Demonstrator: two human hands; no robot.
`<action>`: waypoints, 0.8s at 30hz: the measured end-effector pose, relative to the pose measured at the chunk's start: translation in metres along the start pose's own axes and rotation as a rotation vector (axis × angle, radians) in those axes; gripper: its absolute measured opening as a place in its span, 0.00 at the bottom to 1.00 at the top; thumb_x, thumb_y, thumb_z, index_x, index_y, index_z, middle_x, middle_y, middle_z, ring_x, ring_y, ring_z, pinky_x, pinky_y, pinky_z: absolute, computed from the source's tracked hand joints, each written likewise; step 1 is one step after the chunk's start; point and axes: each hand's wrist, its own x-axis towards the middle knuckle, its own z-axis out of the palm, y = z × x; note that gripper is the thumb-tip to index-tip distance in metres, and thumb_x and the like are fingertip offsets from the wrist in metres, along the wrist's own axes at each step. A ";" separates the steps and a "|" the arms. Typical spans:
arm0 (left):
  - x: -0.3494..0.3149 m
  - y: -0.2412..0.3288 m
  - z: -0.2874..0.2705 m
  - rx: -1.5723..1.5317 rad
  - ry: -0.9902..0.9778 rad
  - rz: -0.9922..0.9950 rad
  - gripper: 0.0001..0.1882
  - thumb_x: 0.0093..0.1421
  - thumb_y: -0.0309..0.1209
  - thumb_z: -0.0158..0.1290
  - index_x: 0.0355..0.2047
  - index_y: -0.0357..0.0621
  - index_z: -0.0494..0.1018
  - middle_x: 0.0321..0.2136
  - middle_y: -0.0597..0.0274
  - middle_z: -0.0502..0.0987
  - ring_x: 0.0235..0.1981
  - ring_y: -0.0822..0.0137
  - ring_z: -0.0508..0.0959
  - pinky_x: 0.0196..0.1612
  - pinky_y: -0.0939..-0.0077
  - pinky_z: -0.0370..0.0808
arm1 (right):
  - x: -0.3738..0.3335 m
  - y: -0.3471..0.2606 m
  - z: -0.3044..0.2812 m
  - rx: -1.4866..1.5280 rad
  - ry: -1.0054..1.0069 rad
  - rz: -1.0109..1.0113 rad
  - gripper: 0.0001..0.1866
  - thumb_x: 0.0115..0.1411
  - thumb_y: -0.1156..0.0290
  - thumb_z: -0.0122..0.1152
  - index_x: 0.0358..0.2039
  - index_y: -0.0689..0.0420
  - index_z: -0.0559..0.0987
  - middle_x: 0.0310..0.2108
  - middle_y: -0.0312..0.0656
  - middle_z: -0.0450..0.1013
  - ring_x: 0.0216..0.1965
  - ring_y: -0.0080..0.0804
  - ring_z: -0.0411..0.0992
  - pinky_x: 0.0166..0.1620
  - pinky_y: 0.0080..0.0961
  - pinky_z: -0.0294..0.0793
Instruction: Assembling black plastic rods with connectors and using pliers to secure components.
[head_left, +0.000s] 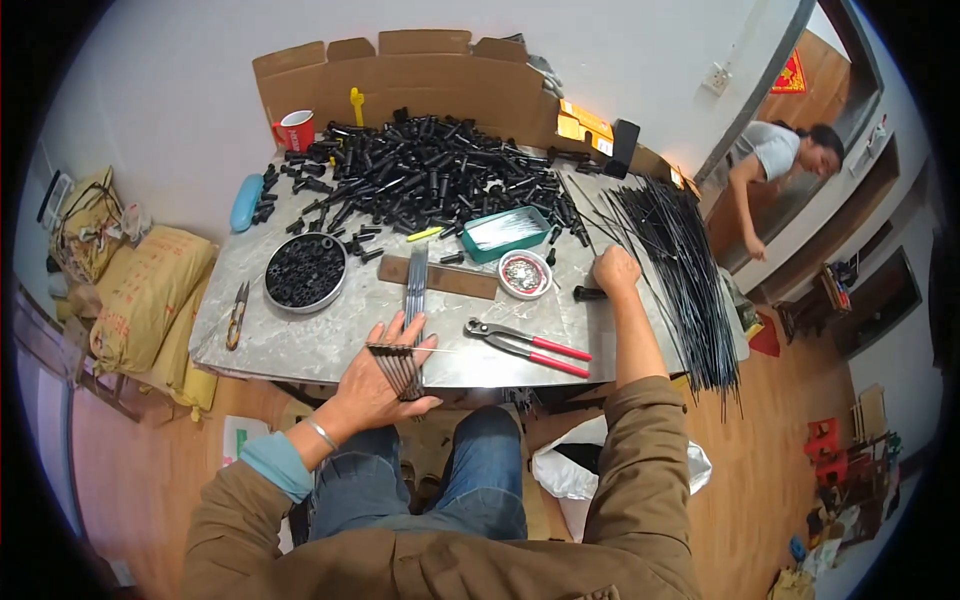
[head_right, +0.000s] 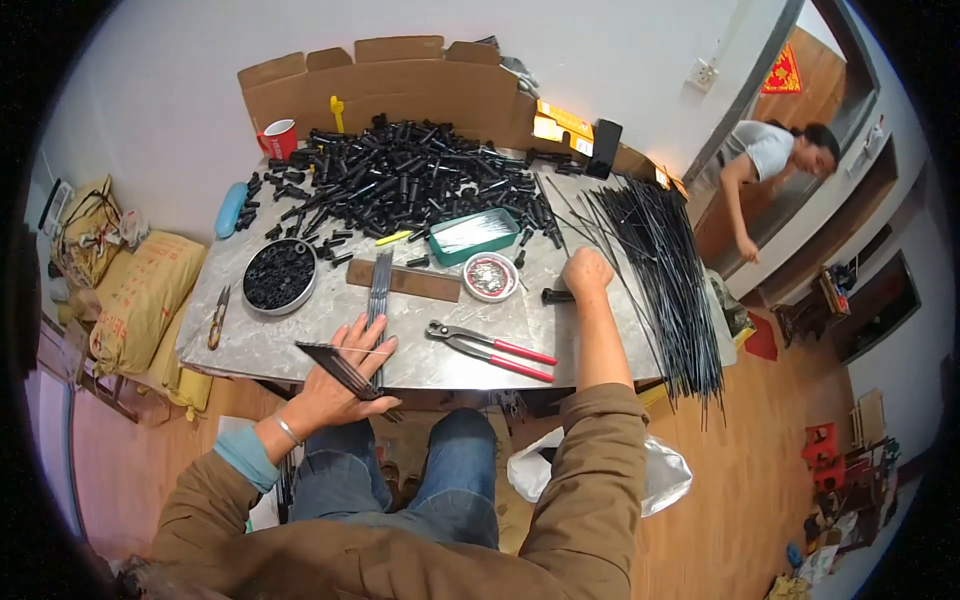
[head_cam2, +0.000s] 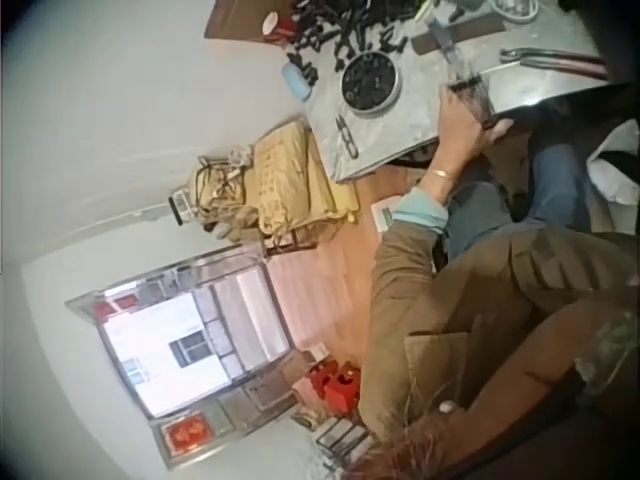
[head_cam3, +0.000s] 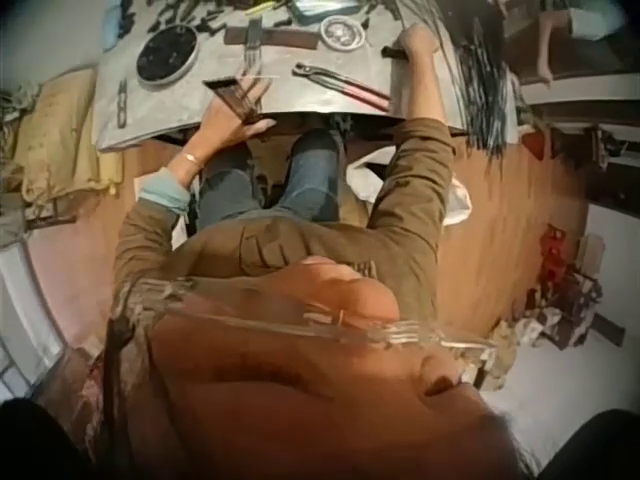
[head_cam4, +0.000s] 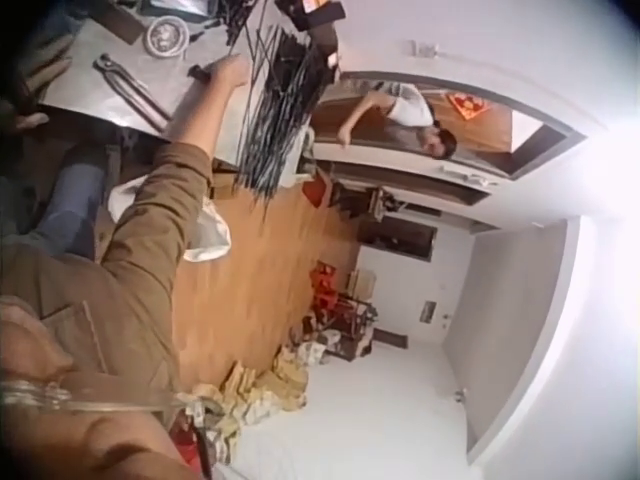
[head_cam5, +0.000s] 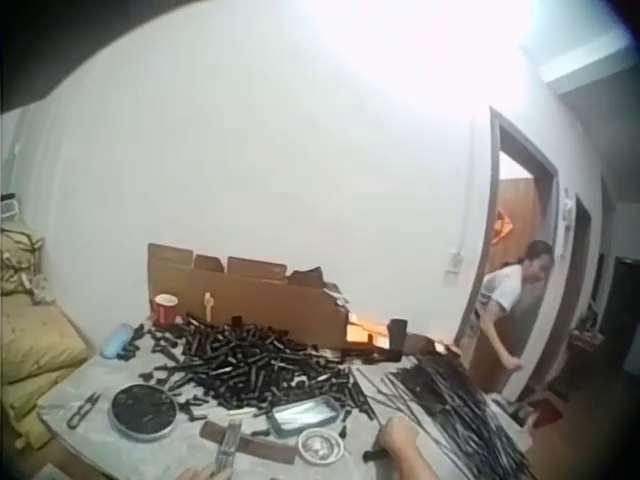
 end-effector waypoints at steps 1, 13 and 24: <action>0.001 0.001 0.000 -0.004 -0.002 -0.004 0.45 0.45 0.52 0.63 0.60 0.45 0.62 0.65 0.46 0.54 0.65 0.44 0.55 0.64 0.49 0.54 | 0.002 0.004 -0.005 -0.037 -0.034 -0.048 0.15 0.56 0.62 0.54 0.32 0.60 0.82 0.34 0.55 0.78 0.40 0.53 0.76 0.44 0.44 0.74; 0.002 0.002 -0.003 0.035 -0.009 0.036 0.46 0.45 0.51 0.64 0.59 0.39 0.61 0.65 0.44 0.54 0.65 0.40 0.54 0.64 0.48 0.53 | -0.033 0.018 -0.122 1.223 0.177 0.046 0.20 0.58 0.70 0.56 0.50 0.62 0.72 0.23 0.39 0.72 0.18 0.23 0.68 0.19 0.21 0.65; -0.003 -0.002 0.003 -0.029 0.083 0.094 0.45 0.46 0.51 0.64 0.58 0.39 0.61 0.64 0.46 0.56 0.65 0.40 0.55 0.63 0.51 0.58 | -0.059 -0.002 -0.181 1.470 0.049 -0.101 0.17 0.61 0.70 0.56 0.49 0.64 0.72 0.21 0.34 0.71 0.17 0.15 0.64 0.17 0.16 0.64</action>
